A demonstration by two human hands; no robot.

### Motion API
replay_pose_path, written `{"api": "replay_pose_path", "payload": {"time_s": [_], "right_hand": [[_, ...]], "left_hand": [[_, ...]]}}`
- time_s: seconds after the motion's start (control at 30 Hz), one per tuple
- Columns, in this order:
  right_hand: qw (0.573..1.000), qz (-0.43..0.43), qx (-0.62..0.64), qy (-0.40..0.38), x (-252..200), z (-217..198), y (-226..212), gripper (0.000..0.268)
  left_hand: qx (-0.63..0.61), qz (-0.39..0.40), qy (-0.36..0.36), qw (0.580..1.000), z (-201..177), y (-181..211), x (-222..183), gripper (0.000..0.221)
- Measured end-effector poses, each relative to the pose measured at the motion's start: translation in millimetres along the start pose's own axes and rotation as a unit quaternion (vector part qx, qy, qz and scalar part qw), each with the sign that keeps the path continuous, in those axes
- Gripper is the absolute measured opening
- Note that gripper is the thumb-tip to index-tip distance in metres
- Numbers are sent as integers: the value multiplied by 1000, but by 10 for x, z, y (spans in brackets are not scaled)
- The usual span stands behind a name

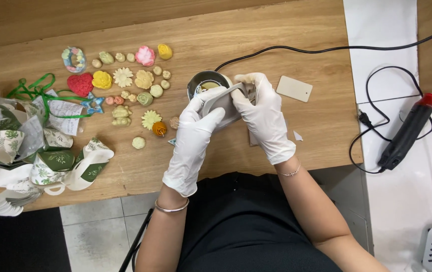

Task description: The person wraps a green gift box with a green ribbon and sets it aside, then holds a small melting pot of melted wax and uses a spoon to ladle the wax into a rectangular metal tin mold on the table, repeatedly scooping and pouring to fill the mold.

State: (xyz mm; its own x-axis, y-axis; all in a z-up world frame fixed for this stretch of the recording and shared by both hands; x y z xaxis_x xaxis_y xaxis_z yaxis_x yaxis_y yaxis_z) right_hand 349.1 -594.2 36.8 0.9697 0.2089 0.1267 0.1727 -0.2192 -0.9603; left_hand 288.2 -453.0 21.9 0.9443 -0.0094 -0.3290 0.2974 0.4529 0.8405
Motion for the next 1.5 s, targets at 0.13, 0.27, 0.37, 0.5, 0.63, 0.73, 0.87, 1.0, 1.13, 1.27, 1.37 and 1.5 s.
{"api": "replay_pose_path", "payload": {"time_s": [0.13, 0.27, 0.37, 0.5, 0.63, 0.73, 0.87, 1.0, 1.13, 1.27, 1.37, 1.5], "right_hand": [[999, 13, 24, 19, -68, -59, 23, 28], [987, 42, 155, 24, -125, -92, -4, 32], [992, 30, 115, 50, -149, -132, -33, 29], [996, -30, -12, 84, -177, -180, -17, 22], [992, -35, 72, 93, -232, -251, 202, 23], [963, 36, 261, 64, -198, -267, 114, 31], [909, 147, 388, 23, -235, -220, -16, 32], [949, 144, 278, 38, -276, -199, 153, 23], [975, 108, 182, 73, -275, -154, 271, 19], [946, 72, 285, 134, -299, -114, 449, 15], [919, 81, 362, 136, -307, -153, 446, 20], [899, 149, 402, 88, -321, -197, 91, 26]], "left_hand": [[-35, -84, 17, 996, 16, -119, 43, 47], [-90, -88, -66, 990, 140, 2, 35, 52], [-54, -81, -86, 992, 211, -5, 23, 46], [-38, -51, -94, 994, 259, -57, 33, 44], [-41, -60, -109, 991, 315, -59, 1, 46], [-95, -60, -84, 990, 258, -77, -3, 46], [-78, -79, -41, 993, 222, 14, -24, 48], [-82, -85, -57, 991, 281, -29, -11, 47], [-89, -52, -72, 992, 343, -87, -16, 47], [-114, -42, -81, 989, 363, -108, -40, 46], [-105, -47, -69, 991, 386, -117, -42, 45], [-63, -27, -44, 997, 361, -39, -47, 43]]}}
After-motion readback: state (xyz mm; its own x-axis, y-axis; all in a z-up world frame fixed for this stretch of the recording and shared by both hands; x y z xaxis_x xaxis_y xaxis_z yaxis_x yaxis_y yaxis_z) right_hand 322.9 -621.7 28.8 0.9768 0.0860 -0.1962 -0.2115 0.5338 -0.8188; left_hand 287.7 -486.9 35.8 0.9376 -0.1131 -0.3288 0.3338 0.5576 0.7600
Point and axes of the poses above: each hand's wrist, its own x-axis towards the middle knuckle, its own z-axis out of the palm, y = z × x, the point moved 7 cm from there along x, towards the middle knuckle, and after that the axes turned 12 degrees about -z, right-handed, at the moved point
